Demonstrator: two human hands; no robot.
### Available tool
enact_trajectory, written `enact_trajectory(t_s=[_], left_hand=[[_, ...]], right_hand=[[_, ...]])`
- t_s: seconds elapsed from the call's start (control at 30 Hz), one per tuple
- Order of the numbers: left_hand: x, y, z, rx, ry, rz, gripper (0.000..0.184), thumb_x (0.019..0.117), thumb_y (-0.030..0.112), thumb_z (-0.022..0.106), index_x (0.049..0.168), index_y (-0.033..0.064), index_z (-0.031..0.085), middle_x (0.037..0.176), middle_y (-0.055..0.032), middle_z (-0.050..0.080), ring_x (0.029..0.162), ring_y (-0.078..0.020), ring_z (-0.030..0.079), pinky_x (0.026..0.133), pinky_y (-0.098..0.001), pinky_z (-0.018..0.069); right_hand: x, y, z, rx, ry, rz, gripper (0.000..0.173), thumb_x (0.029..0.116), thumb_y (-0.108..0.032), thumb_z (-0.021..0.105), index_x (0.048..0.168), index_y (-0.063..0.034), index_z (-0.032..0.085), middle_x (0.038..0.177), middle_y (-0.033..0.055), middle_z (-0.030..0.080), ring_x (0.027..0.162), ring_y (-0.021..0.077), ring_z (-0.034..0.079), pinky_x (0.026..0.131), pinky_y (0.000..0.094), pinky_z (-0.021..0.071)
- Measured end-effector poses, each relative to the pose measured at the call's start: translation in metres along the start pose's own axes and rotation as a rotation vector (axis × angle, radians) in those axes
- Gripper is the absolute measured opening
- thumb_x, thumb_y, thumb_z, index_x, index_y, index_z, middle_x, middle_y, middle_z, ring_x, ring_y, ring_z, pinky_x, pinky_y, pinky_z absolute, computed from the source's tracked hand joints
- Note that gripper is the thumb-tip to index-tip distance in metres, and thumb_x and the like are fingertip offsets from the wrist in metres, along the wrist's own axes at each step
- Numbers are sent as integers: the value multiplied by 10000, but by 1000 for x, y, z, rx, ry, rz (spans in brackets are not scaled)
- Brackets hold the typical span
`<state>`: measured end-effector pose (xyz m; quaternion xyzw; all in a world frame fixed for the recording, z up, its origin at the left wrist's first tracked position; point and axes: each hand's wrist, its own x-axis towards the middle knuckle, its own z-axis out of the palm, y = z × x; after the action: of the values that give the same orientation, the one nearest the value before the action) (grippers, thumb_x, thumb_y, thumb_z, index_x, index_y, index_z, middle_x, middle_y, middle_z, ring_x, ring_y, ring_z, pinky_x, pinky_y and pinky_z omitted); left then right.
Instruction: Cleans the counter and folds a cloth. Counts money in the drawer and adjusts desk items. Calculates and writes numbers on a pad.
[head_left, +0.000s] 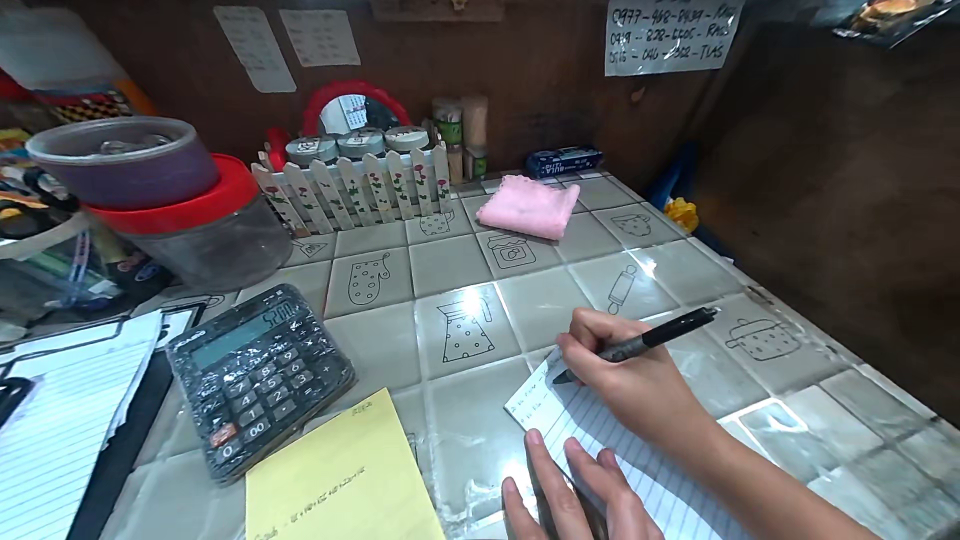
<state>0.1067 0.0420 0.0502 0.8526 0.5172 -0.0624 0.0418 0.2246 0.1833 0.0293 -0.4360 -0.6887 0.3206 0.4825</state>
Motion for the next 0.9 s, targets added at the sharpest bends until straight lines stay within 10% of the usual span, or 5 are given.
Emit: enact_trajectory(t_s=[0.9], left_hand=[[-1, 0, 0, -1, -10, 10, 1220, 782, 769, 615, 1538, -134, 295, 1564, -378, 323, 1402, -627, 332, 1028, -757, 346]], right_hand=[[1, -2, -1, 10, 3, 14, 273, 898, -71, 588, 642, -142, 522, 571, -17, 467, 483, 73, 458, 437, 194, 374]])
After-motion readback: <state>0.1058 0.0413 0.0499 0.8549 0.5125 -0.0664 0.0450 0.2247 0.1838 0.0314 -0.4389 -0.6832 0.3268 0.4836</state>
